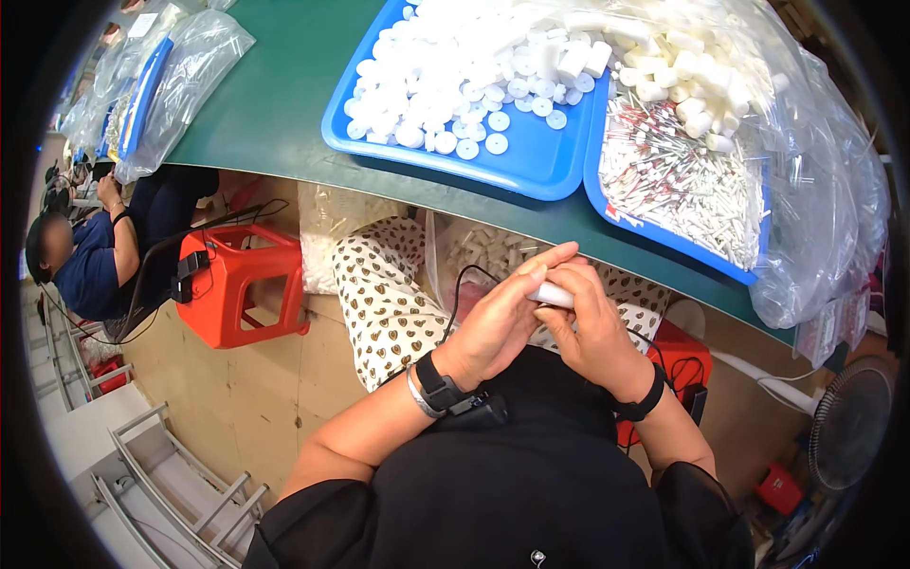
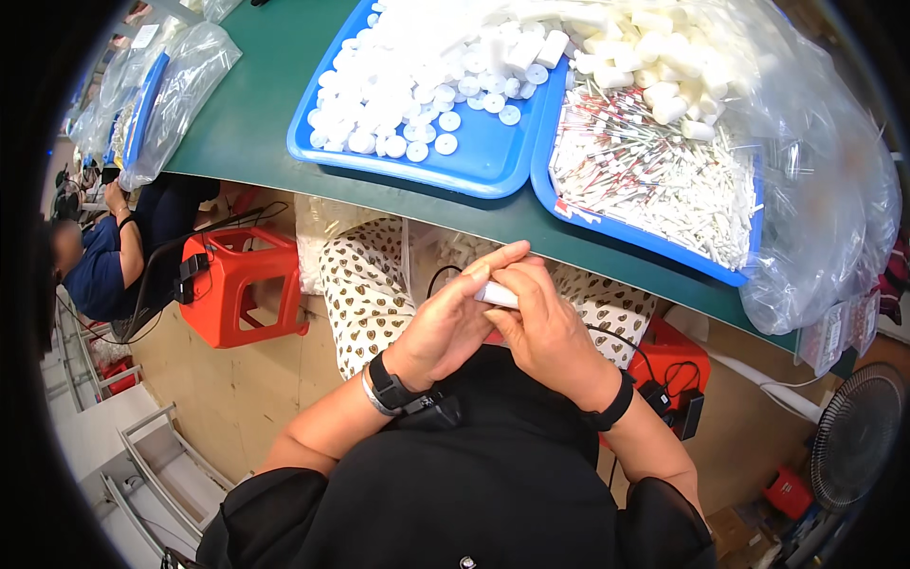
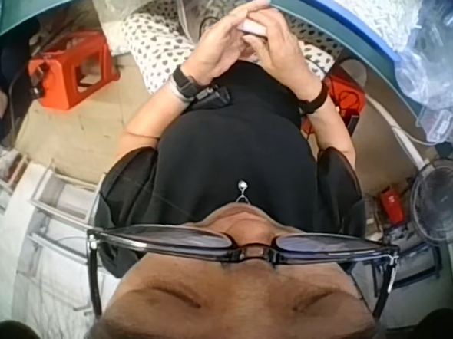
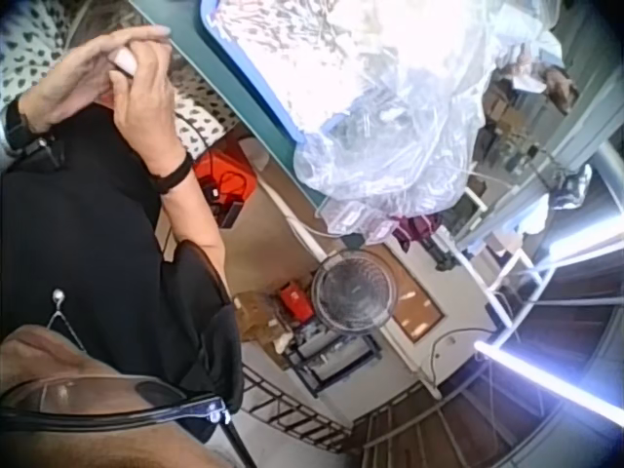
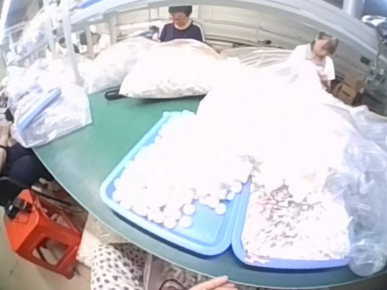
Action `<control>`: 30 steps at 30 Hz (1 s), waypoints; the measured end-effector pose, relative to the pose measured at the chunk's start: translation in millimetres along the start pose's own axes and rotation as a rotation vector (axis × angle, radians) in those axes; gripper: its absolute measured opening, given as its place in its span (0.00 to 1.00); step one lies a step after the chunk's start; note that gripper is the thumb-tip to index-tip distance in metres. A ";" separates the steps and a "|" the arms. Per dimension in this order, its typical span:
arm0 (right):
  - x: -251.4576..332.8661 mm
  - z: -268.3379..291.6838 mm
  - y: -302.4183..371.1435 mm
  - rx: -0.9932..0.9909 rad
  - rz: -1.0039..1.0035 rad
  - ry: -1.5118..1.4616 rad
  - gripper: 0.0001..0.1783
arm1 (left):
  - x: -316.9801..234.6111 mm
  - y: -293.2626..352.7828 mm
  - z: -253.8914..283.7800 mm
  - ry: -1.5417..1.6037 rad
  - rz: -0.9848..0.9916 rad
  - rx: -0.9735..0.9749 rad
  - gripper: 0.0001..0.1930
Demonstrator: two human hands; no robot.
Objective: The person sits at a green table and repeatedly picks up small white plastic caps and thin metal rods. They insert the rods into the caps and place the assembled units into a blue tray. The process is repetitive and involves handling small parts by hand.
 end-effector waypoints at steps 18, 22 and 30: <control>-5.7 -33.9 8.5 0.114 -0.122 0.260 0.12 | 25.2 3.5 24.4 0.342 0.050 -0.102 0.24; -7.8 -31.9 8.6 0.079 -0.115 0.200 0.18 | 17.4 3.4 28.7 0.323 0.080 -0.096 0.26; -9.8 -37.1 13.6 0.139 0.026 0.352 0.17 | 37.1 4.1 23.4 0.469 0.016 -0.122 0.22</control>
Point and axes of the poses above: each hand's wrist, its own y-axis away from the middle knuckle, its own z-axis out of the back of the hand, x = y × z, the point moved 1 cm from there along -y, towards the middle knuckle, and after that the axes turned 5 degrees about z, right-handed, at the moved point
